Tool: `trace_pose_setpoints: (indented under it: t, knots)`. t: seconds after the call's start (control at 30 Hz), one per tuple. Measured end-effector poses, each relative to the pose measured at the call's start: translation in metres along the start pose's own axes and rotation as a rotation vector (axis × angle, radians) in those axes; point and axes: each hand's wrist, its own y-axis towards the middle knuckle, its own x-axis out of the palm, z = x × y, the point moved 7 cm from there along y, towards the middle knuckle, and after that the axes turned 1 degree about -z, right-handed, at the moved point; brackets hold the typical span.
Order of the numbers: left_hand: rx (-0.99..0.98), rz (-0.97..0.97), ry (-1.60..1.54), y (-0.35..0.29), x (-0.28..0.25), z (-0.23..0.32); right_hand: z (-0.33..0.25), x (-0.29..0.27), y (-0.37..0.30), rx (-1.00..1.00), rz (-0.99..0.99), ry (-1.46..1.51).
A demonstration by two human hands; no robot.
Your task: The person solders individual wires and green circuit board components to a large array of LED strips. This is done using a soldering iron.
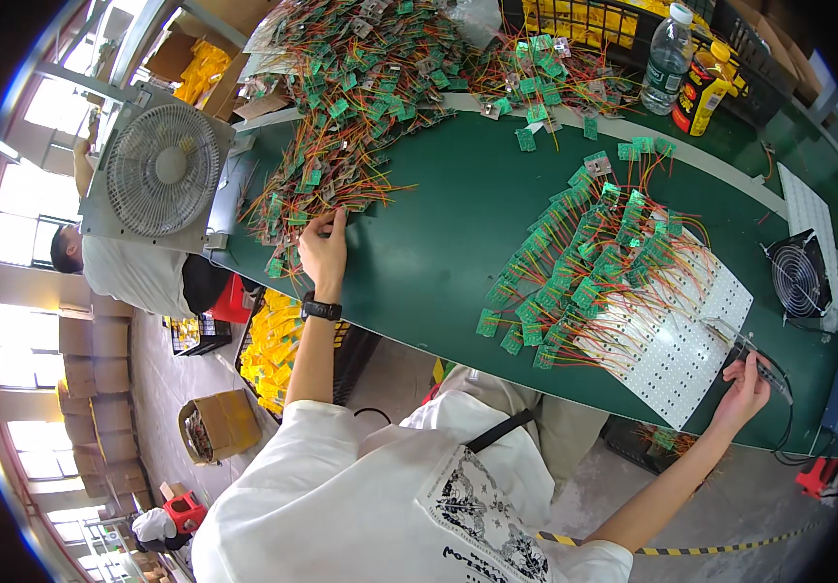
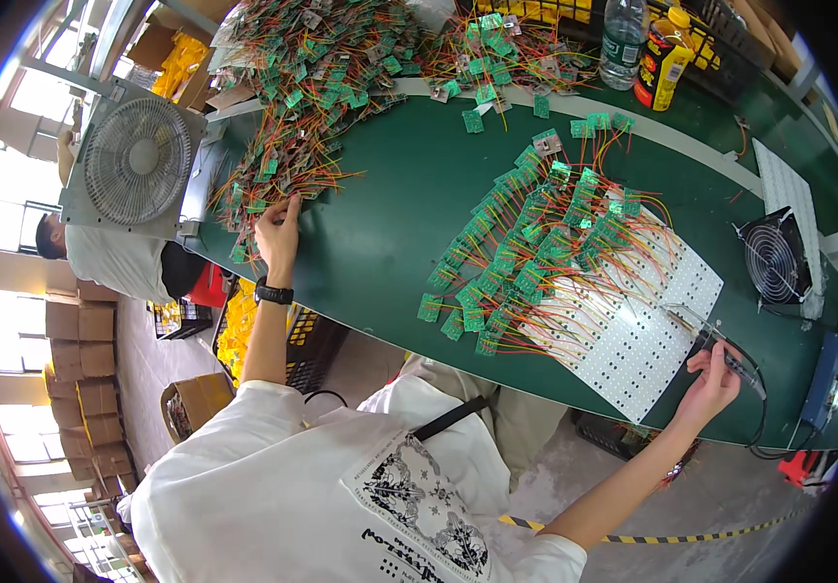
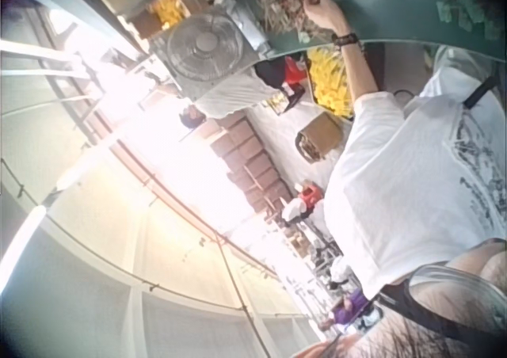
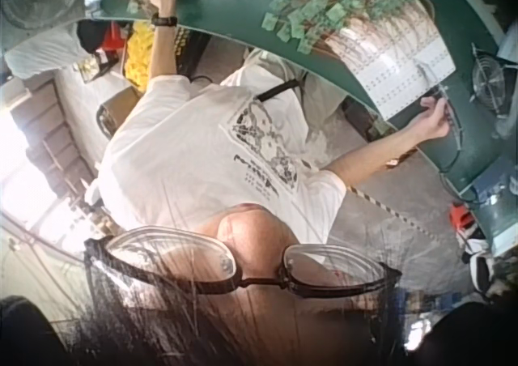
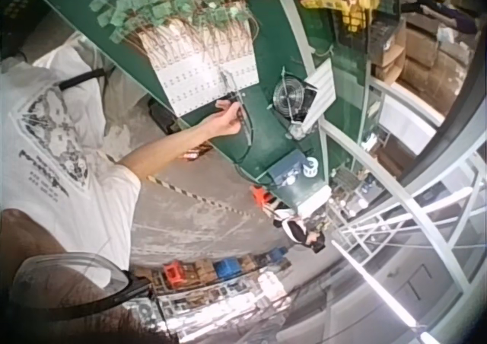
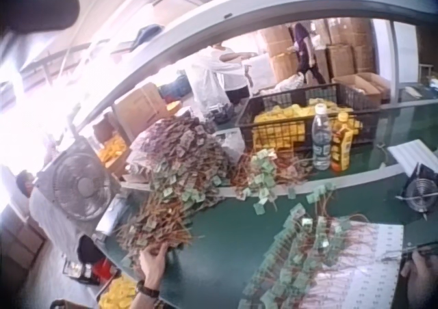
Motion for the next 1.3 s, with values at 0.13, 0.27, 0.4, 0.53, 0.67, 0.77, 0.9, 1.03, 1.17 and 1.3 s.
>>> trace_pose_setpoints:
  t: [0.13,0.27,0.4,0.53,0.67,0.77,0.9,1.03,1.17,1.3]
  knots:
    - [0.061,0.079,-0.056,0.016,0.015,-0.017,-0.001,0.001,0.001,-0.007,-0.014,0.012]
    - [0.083,0.115,-0.033,0.031,0.03,-0.031,0.0,0.006,0.002,-0.012,-0.026,0.003]
    - [0.055,0.032,-0.052,0.022,0.033,-0.013,0.0,0.003,0.0,-0.014,-0.027,-0.003]
    - [0.146,-0.076,-0.324,0.009,0.032,-0.012,0.0,0.001,0.0,-0.003,-0.02,0.003]
    - [0.107,-0.301,-0.412,-0.027,0.013,-0.01,0.001,0.002,0.001,-0.01,-0.031,0.0]
    - [0.109,-0.437,-0.315,-0.04,0.004,-0.017,0.0,0.001,0.0,-0.015,-0.039,-0.001]
    - [0.139,-0.57,-0.259,-0.052,-0.006,-0.008,0.001,0.002,0.001,-0.02,-0.045,-0.002]
    - [0.119,-0.677,-0.329,-0.057,-0.007,-0.003,0.002,0.002,0.002,-0.008,-0.041,-0.002]
    - [0.218,-0.719,-0.34,-0.06,-0.005,0.007,-0.001,0.002,0.002,-0.009,-0.032,0.007]
    - [0.286,-0.713,-0.485,-0.078,-0.005,0.038,-0.005,0.002,0.001,-0.003,-0.003,0.033]
